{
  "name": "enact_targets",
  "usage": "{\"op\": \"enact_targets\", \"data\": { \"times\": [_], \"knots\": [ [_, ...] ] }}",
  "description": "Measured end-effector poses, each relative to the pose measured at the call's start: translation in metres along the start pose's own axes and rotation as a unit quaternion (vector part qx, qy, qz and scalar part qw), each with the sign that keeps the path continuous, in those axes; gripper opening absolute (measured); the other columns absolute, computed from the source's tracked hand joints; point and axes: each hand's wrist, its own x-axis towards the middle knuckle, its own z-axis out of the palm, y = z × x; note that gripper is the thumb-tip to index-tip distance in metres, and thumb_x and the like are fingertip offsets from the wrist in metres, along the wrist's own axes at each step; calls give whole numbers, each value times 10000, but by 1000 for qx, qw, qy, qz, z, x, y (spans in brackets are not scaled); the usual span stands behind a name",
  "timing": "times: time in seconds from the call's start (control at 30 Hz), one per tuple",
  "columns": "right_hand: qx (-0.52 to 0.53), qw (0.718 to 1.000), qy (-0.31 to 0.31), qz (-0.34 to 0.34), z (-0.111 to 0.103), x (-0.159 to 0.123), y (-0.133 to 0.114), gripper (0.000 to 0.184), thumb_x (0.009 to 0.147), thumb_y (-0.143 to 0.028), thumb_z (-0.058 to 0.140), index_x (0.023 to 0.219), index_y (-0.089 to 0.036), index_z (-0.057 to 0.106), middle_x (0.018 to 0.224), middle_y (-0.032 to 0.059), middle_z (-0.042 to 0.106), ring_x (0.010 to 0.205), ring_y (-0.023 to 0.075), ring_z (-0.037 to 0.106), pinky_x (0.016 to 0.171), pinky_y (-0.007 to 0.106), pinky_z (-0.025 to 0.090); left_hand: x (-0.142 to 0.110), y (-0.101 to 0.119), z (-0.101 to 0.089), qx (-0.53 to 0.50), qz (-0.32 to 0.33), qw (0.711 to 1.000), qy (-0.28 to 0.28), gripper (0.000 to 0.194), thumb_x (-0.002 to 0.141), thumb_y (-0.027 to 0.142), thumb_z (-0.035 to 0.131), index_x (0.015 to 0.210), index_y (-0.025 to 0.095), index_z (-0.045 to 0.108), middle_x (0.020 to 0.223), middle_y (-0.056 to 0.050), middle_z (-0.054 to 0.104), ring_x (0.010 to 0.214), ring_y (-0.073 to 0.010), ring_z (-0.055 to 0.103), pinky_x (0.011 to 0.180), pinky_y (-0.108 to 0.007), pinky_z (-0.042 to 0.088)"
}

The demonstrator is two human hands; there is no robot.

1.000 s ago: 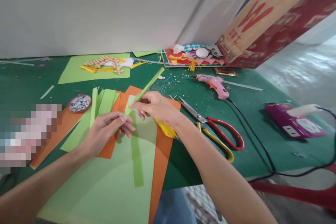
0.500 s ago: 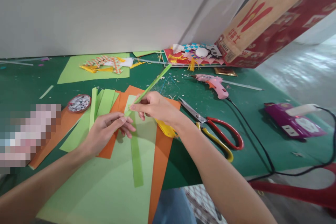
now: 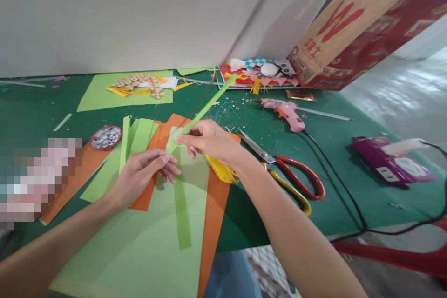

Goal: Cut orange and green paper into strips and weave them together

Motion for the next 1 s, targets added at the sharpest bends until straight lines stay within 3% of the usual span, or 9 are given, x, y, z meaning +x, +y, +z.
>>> {"op": "enact_targets", "data": {
  "times": [0.27, 0.47, 0.8, 1.0],
  "knots": [
    [5, 996, -88, -29, 9, -1, -3, 248, 756, -361, 619, 615, -171, 547, 522, -35, 513, 485, 75, 454, 472, 234, 291, 0, 2, 1, 3, 1, 1000, 6, 222, 870, 327, 478, 793, 167, 611, 762, -41, 717, 591, -130, 652, 580, -242, 473],
    [3, 999, -45, -31, 1, -2, -1, 252, 747, -353, 641, 601, -171, 548, 552, -23, 518, 491, 86, 466, 497, 256, 309, 0, 1, 1, 6, 1, 1000, 2, 230, 876, 329, 471, 814, 160, 613, 772, -46, 721, 600, -129, 655, 557, -233, 462],
    [20, 999, -24, -17, -2, -2, -4, 265, 722, -364, 672, 593, -173, 541, 498, -25, 506, 486, 89, 467, 489, 252, 313, 0, 1, 2, 6, 5, 1000, 11, 206, 871, 299, 475, 797, 160, 608, 747, -42, 716, 597, -124, 652, 533, -224, 455],
    [55, 996, 53, -35, -12, 1, -4, 233, 686, -348, 676, 610, -160, 559, 456, -31, 491, 432, 73, 414, 429, 241, 243, 1, 1, 1, -15, -5, 999, 35, 228, 863, 324, 483, 766, 153, 598, 718, -43, 703, 578, -125, 645, 524, -223, 460]
  ]
}}
